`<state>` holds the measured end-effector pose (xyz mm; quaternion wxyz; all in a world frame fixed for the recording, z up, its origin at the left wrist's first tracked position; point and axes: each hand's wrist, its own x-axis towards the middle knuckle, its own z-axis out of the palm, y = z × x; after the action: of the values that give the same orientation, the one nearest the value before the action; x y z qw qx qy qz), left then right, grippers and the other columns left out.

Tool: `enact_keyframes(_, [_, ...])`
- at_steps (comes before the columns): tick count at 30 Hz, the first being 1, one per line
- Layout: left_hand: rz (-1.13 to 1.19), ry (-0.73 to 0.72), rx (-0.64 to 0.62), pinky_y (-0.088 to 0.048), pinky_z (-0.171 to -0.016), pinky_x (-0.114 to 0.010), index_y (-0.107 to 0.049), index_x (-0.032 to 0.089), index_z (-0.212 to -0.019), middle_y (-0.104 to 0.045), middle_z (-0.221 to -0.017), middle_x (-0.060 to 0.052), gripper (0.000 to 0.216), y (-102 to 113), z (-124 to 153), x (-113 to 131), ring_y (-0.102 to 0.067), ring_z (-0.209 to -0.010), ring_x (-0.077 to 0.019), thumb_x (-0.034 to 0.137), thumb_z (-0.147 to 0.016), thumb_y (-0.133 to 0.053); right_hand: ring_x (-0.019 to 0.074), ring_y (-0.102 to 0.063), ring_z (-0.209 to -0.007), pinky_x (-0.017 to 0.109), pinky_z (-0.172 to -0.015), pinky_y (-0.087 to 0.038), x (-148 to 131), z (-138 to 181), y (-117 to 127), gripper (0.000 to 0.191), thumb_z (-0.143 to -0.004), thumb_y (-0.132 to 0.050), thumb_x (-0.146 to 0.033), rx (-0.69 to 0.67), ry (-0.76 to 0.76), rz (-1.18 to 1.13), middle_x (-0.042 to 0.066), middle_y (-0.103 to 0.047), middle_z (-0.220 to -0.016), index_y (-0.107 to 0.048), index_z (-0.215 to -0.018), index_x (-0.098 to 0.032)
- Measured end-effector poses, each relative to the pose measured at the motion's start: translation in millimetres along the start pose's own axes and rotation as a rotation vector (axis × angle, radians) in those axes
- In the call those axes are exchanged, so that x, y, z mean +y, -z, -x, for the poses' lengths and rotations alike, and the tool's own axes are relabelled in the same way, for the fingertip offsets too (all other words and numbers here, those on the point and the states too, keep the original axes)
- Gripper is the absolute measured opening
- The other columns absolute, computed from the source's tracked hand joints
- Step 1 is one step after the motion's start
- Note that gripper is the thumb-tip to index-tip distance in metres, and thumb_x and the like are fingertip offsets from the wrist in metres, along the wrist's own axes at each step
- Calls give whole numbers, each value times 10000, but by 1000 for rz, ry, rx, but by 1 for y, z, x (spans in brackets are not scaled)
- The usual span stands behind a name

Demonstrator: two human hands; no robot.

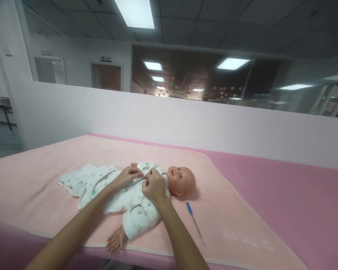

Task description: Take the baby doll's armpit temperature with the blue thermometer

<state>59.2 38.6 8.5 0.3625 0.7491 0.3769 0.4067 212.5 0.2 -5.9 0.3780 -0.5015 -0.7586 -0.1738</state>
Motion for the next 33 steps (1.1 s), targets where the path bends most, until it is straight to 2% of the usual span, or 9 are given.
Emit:
enact_keyframes(4, [-9, 9, -56, -368, -590, -234, -670, 132, -730, -614, -662, -29, 227, 0, 1, 1, -522, -651, -142, 327, -671, -570, 116, -466, -682, 235, -575, -286, -2, 1, 3, 89, -668, -455, -123, 3, -39, -49, 13, -515, -829, -518, -683, -184])
enact_keyframes(8, [-11, 19, -30, -371, -580, -230, -670, 135, -738, -610, -640, -25, 215, 0, 2, 2, -527, -636, -138, 305, -688, -549, 121, -468, -713, 230, -588, -290, -2, 0, 5, 49, -711, -466, -153, -26, -36, -87, -1, -515, -769, -496, -694, -187])
enact_keyframes(12, [3, 12, -13, -385, -598, -237, -669, 133, -770, -622, -675, -35, 230, 0, 1, 1, -542, -666, -152, 308, -685, -546, 118, -463, -699, 236, -592, -278, -2, 0, 4, 186, -815, -406, -216, -30, -55, -95, -4, -518, -702, -498, -657, -185])
enact_keyframes(17, [54, 9, -37, -376, -598, -229, -673, 140, -715, -627, -702, -38, 212, 1, 0, 4, -516, -668, -140, 320, -662, -576, 121, -455, -731, 235, -601, -275, -1, 1, 4, 115, -728, -447, -130, -52, -29, -134, -5, -528, -770, -526, -672, -192])
enact_keyframes(23, [-52, 6, -86, -307, -515, -221, -674, 135, -744, -558, -620, -18, 297, 1, 4, 7, -425, -565, -107, 403, -679, -564, 135, -441, -749, 241, -595, -275, 0, 2, 6, 98, -664, -439, -115, -67, -1, -135, 3, -514, -789, -492, -707, -185])
enact_keyframes(29, [-66, -4, -89, -289, -524, -219, -611, 135, -746, -448, -587, 12, 300, 0, 6, 8, -407, -579, -113, 413, -728, -501, 138, -446, -754, 243, -632, -295, 0, 1, 8, 94, -730, -402, -135, -54, -4, -183, 6, -512, -786, -480, -721, -187])
enact_keyframes(33, [-61, -2, -150, -269, -507, -219, -615, 132, -757, -407, -566, 21, 286, 4, 5, 9, -376, -558, -106, 403, -715, -531, 135, -452, -753, 242, -619, -288, 0, 1, 7, 147, -732, -364, -99, -52, -32, -181, 5, -519, -788, -480, -721, -189])
